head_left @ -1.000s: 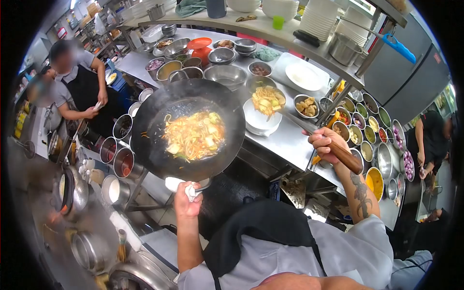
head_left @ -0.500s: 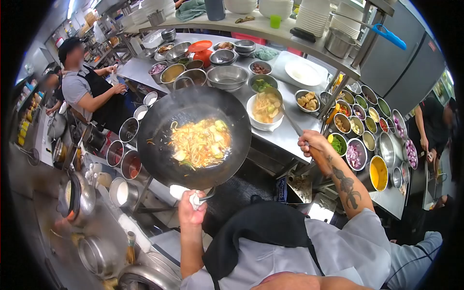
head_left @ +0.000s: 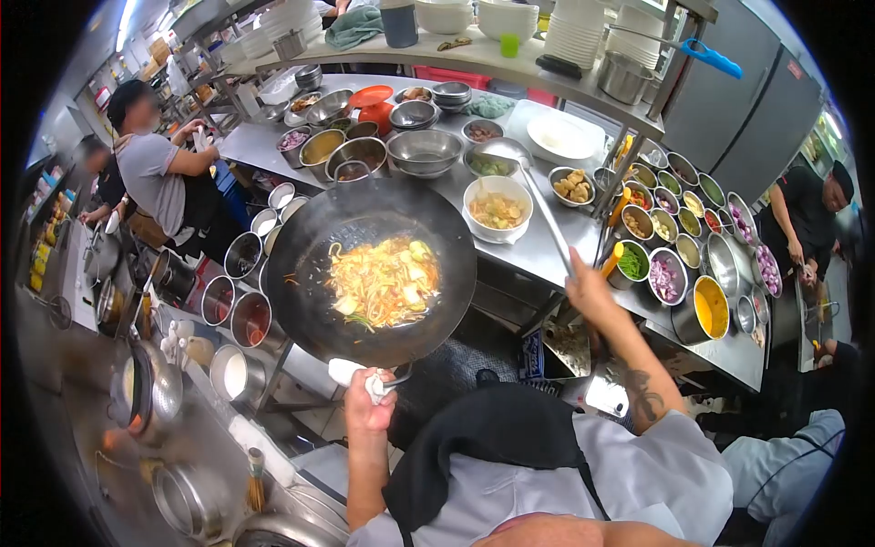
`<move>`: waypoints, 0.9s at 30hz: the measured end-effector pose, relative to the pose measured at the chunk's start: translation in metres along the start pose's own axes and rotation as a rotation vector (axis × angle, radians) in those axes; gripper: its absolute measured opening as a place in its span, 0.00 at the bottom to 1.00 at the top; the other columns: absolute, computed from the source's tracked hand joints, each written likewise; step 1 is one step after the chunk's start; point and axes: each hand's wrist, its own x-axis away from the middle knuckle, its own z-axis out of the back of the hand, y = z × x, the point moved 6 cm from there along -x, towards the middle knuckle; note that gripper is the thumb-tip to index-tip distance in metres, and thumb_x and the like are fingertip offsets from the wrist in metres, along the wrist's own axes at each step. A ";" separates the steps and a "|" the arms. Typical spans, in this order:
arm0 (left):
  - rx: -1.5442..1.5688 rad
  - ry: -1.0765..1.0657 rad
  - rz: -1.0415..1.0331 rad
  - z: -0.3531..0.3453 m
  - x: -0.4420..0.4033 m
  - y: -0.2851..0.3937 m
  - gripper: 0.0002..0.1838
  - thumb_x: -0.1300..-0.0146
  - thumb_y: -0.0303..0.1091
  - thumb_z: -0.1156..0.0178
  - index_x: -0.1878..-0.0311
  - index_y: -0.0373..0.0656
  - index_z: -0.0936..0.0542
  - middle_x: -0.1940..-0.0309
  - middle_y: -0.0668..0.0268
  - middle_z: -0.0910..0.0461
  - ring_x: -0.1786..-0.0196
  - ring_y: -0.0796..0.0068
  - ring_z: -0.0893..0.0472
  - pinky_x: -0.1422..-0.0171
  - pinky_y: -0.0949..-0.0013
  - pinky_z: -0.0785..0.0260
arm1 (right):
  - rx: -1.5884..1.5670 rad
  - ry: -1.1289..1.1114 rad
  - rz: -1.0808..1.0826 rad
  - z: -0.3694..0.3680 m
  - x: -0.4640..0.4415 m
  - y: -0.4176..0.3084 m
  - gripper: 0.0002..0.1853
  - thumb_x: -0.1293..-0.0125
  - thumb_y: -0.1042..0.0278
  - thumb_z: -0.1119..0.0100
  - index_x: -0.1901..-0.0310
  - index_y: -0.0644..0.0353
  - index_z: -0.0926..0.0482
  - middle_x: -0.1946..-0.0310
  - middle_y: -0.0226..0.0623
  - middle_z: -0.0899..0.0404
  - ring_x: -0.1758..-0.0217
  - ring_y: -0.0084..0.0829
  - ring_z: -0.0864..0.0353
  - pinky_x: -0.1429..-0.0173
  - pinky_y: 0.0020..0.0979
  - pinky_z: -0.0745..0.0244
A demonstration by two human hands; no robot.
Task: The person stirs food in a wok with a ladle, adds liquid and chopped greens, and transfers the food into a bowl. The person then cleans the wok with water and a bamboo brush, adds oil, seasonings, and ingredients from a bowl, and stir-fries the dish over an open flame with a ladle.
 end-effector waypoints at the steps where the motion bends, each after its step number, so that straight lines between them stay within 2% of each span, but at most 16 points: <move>1: 0.000 -0.018 0.005 0.003 0.000 -0.001 0.03 0.42 0.30 0.46 0.67 0.43 0.29 0.76 0.65 0.26 0.72 0.76 0.25 0.84 0.77 0.42 | 0.023 -0.074 -0.095 -0.012 0.003 0.004 0.30 0.42 0.75 0.50 0.35 0.69 0.40 0.67 0.60 0.22 0.62 0.54 0.20 0.55 0.44 0.26; 2: -0.004 -0.018 0.020 0.008 0.001 -0.002 0.03 0.42 0.30 0.47 0.67 0.43 0.28 0.76 0.65 0.26 0.72 0.76 0.24 0.84 0.77 0.42 | 0.041 -0.147 -0.192 -0.024 0.008 0.010 0.30 0.42 0.75 0.52 0.35 0.68 0.41 0.64 0.62 0.23 0.59 0.56 0.21 0.54 0.46 0.27; 3: -0.003 -0.027 0.025 0.008 -0.002 0.000 0.02 0.42 0.30 0.47 0.67 0.43 0.28 0.76 0.64 0.26 0.72 0.76 0.24 0.84 0.77 0.42 | 0.107 -0.128 -0.122 -0.018 0.002 0.013 0.29 0.41 0.73 0.53 0.36 0.69 0.40 0.66 0.63 0.22 0.62 0.56 0.21 0.56 0.47 0.27; 6: -0.023 0.004 0.026 0.006 0.001 0.001 0.03 0.42 0.30 0.47 0.67 0.43 0.28 0.76 0.64 0.26 0.72 0.76 0.24 0.84 0.77 0.42 | 0.085 -0.100 -0.157 -0.027 0.007 0.013 0.29 0.42 0.74 0.52 0.37 0.69 0.39 0.68 0.63 0.23 0.63 0.57 0.21 0.57 0.48 0.27; 7: -0.024 0.019 0.014 0.004 0.001 0.002 0.03 0.42 0.30 0.47 0.66 0.43 0.29 0.76 0.64 0.26 0.72 0.76 0.24 0.84 0.77 0.42 | 0.085 -0.055 -0.106 -0.023 0.007 0.009 0.29 0.43 0.75 0.51 0.38 0.70 0.38 0.70 0.62 0.22 0.63 0.57 0.21 0.57 0.48 0.27; 10: -0.047 0.018 -0.009 0.002 -0.001 0.003 0.03 0.41 0.30 0.47 0.66 0.42 0.29 0.76 0.64 0.26 0.72 0.76 0.24 0.83 0.77 0.42 | 0.013 -0.016 -0.102 -0.006 0.007 0.005 0.29 0.43 0.75 0.46 0.39 0.72 0.36 0.69 0.64 0.23 0.63 0.57 0.21 0.56 0.45 0.27; 13: -0.052 0.017 0.014 -0.001 -0.001 0.003 0.03 0.41 0.30 0.48 0.65 0.42 0.29 0.76 0.64 0.27 0.72 0.76 0.25 0.83 0.77 0.43 | -0.069 0.028 -0.097 0.021 0.014 -0.017 0.28 0.41 0.75 0.46 0.38 0.71 0.36 0.63 0.63 0.23 0.57 0.55 0.21 0.51 0.41 0.27; 15: -0.058 0.025 0.000 -0.006 -0.001 0.005 0.03 0.41 0.29 0.48 0.66 0.43 0.29 0.76 0.64 0.27 0.72 0.76 0.25 0.83 0.77 0.43 | -0.062 0.072 -0.112 0.013 0.020 -0.012 0.27 0.39 0.74 0.46 0.38 0.71 0.37 0.59 0.62 0.23 0.53 0.53 0.21 0.49 0.37 0.28; 19: -0.052 0.002 0.030 -0.005 -0.007 0.001 0.02 0.41 0.29 0.48 0.66 0.44 0.30 0.76 0.64 0.27 0.72 0.76 0.25 0.83 0.76 0.42 | -0.197 0.056 -0.059 -0.025 0.006 0.028 0.23 0.41 0.72 0.48 0.42 0.64 0.33 0.66 0.55 0.21 0.61 0.49 0.20 0.55 0.43 0.27; 21: -0.041 0.014 0.030 -0.004 -0.007 0.001 0.02 0.41 0.29 0.47 0.67 0.44 0.30 0.76 0.65 0.27 0.72 0.76 0.25 0.83 0.76 0.42 | -0.318 -0.043 -0.188 -0.046 0.006 0.044 0.24 0.39 0.73 0.47 0.41 0.68 0.35 0.72 0.45 0.24 0.74 0.34 0.24 0.70 0.35 0.28; 23: -0.028 0.000 0.023 -0.005 -0.009 -0.004 0.02 0.41 0.29 0.47 0.67 0.44 0.30 0.76 0.65 0.27 0.72 0.76 0.24 0.84 0.76 0.42 | -0.573 -0.089 -0.409 -0.047 0.009 0.036 0.20 0.37 0.72 0.47 0.43 0.64 0.33 0.79 0.31 0.31 0.88 0.18 0.35 0.87 0.26 0.38; 26: -0.022 -0.056 0.030 -0.001 -0.022 -0.008 0.02 0.42 0.29 0.46 0.67 0.44 0.30 0.77 0.65 0.27 0.72 0.76 0.24 0.84 0.76 0.43 | -1.266 -0.133 -0.598 -0.048 0.016 0.026 0.17 0.36 0.73 0.47 0.45 0.58 0.31 0.81 0.27 0.34 0.88 0.17 0.37 0.86 0.25 0.38; 27: -0.009 -0.076 0.049 0.004 -0.029 -0.011 0.03 0.42 0.29 0.46 0.67 0.44 0.30 0.77 0.65 0.27 0.72 0.76 0.24 0.84 0.76 0.43 | -1.356 -0.138 -0.640 -0.047 0.018 0.027 0.16 0.35 0.72 0.47 0.46 0.53 0.30 0.81 0.25 0.35 0.88 0.15 0.40 0.86 0.22 0.41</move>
